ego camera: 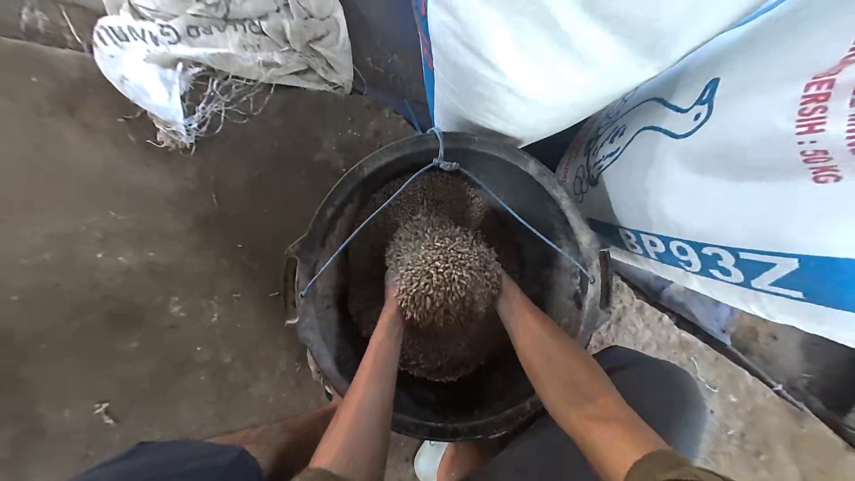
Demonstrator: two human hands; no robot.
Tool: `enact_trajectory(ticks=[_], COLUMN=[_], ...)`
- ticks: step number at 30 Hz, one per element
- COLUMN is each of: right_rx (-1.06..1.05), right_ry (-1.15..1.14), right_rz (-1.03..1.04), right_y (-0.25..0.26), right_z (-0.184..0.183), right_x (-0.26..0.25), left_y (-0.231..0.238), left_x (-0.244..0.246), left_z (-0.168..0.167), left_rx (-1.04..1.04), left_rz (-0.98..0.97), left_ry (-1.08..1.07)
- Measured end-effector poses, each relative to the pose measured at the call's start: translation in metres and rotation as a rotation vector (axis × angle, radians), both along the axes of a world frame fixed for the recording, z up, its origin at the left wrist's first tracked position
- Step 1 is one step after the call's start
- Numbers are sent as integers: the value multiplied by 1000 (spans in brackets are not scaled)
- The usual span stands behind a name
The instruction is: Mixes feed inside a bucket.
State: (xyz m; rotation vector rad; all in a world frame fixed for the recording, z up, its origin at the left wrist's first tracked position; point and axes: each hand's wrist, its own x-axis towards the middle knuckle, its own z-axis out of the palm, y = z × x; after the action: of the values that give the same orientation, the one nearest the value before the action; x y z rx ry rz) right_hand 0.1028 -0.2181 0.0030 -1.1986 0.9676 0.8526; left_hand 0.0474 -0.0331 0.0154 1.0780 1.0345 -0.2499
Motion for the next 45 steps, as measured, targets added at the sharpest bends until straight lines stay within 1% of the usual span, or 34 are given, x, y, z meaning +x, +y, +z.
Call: enact_trajectory(ticks=[1, 2, 3, 4, 5, 6, 7, 8, 9, 10, 11, 13, 15, 16, 18, 19, 21, 22, 24, 26, 27, 29, 30, 31, 32, 33, 35, 37, 40, 42, 43, 44, 45], right_rx=[-83, -132, -148, -168, -216, -278, -380, -521, -647, -721, -732, -638, -516, -461, -301, -220, -66, -10, 78, 76, 41, -91, -157, -226, -312, -400, -493, -479, -351, -245, -182, -119, -73], right_ry=[-46, -142, -329, -545, -571, -495, -444, -467, -529, -591, -648, -670, -619, -569, -440, -416, -354, -330, -324, -347, -378, -483, -536, -572, -608, -631, -628, -540, -353, -229, -178, -136, -82], right_rz=[79, 222, 475, 827, 1113, 1245, 1246, 1178, 1078, 958, 834, 650, 548, 542, 639, 700, 743, 747, 771, 878, 967, 1196, 1281, 1345, 1369, 1335, 1140, 969, 897, 860, 799, 687, 532], right_y=[3, 1, -5, -12, -5, 3, 5, 0, -5, -6, 0, 24, 53, 66, 80, 84, 88, 86, 75, 64, 59, 45, 34, 21, 6, -8, -28, -29, -23, -15, -11, -9, -7], right_z=[28, 43, 41, 26, 28, 35, 36, 21, 2, -17, -31, -48, -58, -61, -52, -44, -21, -10, 21, 54, 61, 58, 48, 35, 18, -1, -34, -48, -45, -43, -34, -20, 0], right_x=[4, 7, 13, 28, 54, 74, 84, 87, 90, 93, 98, 105, 106, 106, 101, 95, 83, 76, 63, 59, 60, 75, 84, 93, 98, 97, 79, 55, 29, 10, -2, -16, -30], left_y=[0, 1, 5, 10, 16, 23, 28, 32, 33, 32, 31, 29, 31, 35, 41, 43, 42, 41, 34, 30, 30, 32, 33, 33, 29, 22, 2, -14, -27, -29, -32, -35, -36], left_x=[-5, -8, -7, -5, -2, 3, 8, 13, 18, 26, 35, 51, 62, 66, 65, 61, 53, 47, 32, 20, 13, -4, -16, -29, -41, -52, -67, -72, -65, -58, -55, -54, -52], left_z=[8, 16, 24, 26, 25, 21, 15, 6, -3, -13, -21, -33, -37, -40, -42, -39, -31, -23, 2, 28, 36, 40, 37, 33, 29, 25, 12, -3, -16, -17, -17, -15, -10], left_rx=[-22, -10, 52, 177, 333, 433, 468, 458, 402, 341, 297, 307, 306, 304, 257, 231, 221, 217, 210, 309, 418, 661, 672, 616, 519, 410, 247, 217, 139, 64, 51, 22, -17], left_rz=[43, 80, 88, 73, 68, 94, 151, 227, 296, 338, 327, 210, 32, -53, -175, -212, -252, -252, -255, -310, -378, -509, -520, -466, -370, -268, -94, -37, 15, 23, 14, 4, 1], left_ry=[-30, -52, -43, -4, 68, 146, 187, 187, 144, 99, 75, 84, 85, 79, 86, 93, 73, 55, -23, -33, 13, 196, 289, 361, 418, 468, 522, 524, 501, 471, 458, 442, 419])
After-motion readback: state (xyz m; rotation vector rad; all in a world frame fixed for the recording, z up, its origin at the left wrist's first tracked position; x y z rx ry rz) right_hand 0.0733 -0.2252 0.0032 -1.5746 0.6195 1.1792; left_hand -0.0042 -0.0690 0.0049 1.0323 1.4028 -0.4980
